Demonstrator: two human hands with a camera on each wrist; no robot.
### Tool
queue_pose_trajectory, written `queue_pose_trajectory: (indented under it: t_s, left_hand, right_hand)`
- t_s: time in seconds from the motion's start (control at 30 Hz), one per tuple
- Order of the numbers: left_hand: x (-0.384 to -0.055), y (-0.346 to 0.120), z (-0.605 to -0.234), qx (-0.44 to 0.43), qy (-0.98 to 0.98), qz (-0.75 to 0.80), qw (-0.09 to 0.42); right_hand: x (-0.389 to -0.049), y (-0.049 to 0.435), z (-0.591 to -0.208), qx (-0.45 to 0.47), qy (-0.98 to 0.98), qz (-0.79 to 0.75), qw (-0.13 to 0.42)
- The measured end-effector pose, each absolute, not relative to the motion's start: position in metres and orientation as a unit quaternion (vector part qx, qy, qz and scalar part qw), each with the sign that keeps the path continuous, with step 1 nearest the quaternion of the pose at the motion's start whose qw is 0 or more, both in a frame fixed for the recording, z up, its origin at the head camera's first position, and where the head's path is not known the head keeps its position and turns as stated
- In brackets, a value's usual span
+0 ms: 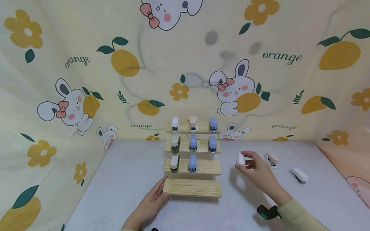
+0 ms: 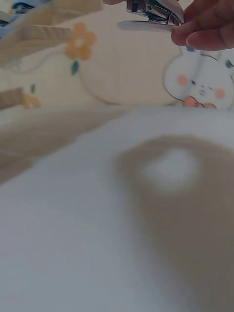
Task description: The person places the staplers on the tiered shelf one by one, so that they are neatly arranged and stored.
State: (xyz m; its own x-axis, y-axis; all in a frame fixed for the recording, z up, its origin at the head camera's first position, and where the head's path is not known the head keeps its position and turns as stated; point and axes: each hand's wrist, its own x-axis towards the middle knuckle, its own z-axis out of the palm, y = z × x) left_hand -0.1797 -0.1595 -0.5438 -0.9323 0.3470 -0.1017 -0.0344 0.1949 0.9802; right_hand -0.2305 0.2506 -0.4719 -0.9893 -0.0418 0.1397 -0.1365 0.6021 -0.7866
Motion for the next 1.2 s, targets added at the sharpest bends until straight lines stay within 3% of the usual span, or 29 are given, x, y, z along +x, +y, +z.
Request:
queue_pose_trajectory:
  t_s: [1.2]
  left_hand:
    - [-0.180, -0.160, -0.544, 0.102, 0.751, 0.634, 0.156]
  right_hand:
    - [-0.213, 0.183, -0.452, 0.170, -0.868, 0.456, 0.098]
